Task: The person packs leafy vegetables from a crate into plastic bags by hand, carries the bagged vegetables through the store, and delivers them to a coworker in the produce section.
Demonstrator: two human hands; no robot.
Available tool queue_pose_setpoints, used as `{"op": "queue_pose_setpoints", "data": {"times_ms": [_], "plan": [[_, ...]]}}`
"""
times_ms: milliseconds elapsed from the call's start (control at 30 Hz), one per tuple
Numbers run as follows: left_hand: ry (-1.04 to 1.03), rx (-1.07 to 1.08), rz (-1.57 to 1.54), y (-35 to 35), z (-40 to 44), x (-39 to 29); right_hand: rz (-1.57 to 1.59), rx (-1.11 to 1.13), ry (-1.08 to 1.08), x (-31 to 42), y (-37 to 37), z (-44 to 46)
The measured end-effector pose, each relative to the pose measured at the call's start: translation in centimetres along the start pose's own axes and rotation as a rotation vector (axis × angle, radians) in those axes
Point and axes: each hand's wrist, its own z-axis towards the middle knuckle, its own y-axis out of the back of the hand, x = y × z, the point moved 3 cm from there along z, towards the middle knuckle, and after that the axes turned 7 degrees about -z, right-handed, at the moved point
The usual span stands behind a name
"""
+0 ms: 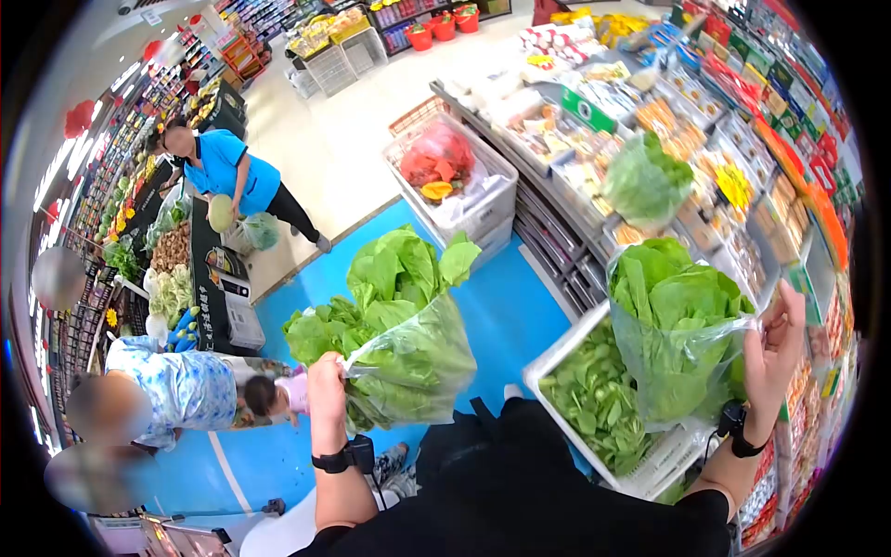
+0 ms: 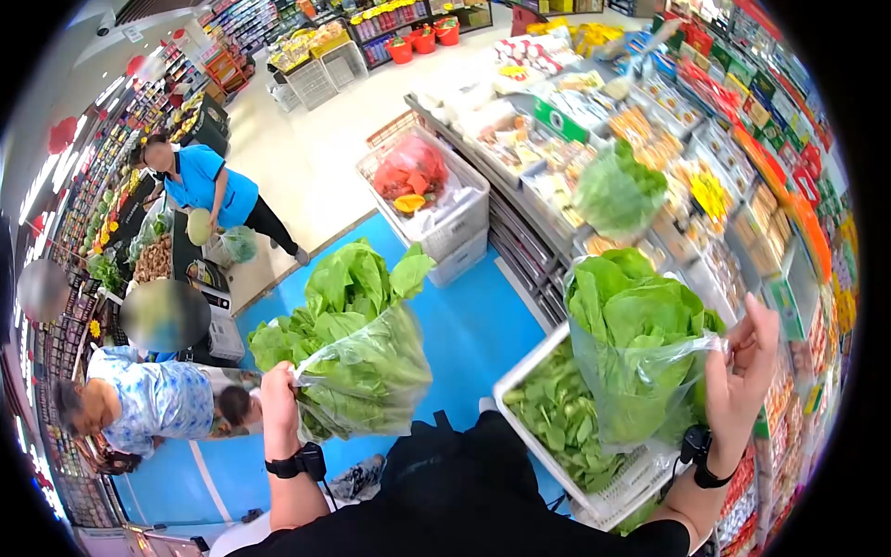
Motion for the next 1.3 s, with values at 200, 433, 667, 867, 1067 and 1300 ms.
{"op": "queue_pose_setpoints", "data": {"times_ms": [200, 433, 667, 867, 1067, 1300], "plan": [[0.004, -0.038, -0.094, 2.5, 15.9, 1.6, -0.207, 0.044, 0.111, 7.0, -14.2, 12.5], [-0.288, 0.223, 0.262, 6.2, 38.5, 3.4, -0.485, 0.076, 0.141, 11.4, -30.8, 24.0], [-0.096, 0.190, 0.049, 9.3, 59.7, 1.1, -0.495, 0.028, 0.285, 16.0, -50.5, 35.9], [-0.013, 0.063, -0.002, 15.3, 77.8, 1.7, -0.290, 0.234, 0.257, 21.7, -72.0, 48.3], [-0.018, -0.092, 0.034, 20.0, 92.5, -1.7, -0.181, 0.361, 0.358, 27.6, -89.0, 61.5], [-0.034, -0.255, 0.056, 24.8, 111.9, -2.4, -0.246, 0.333, 0.527, 29.7, -108.2, 77.3]]}}
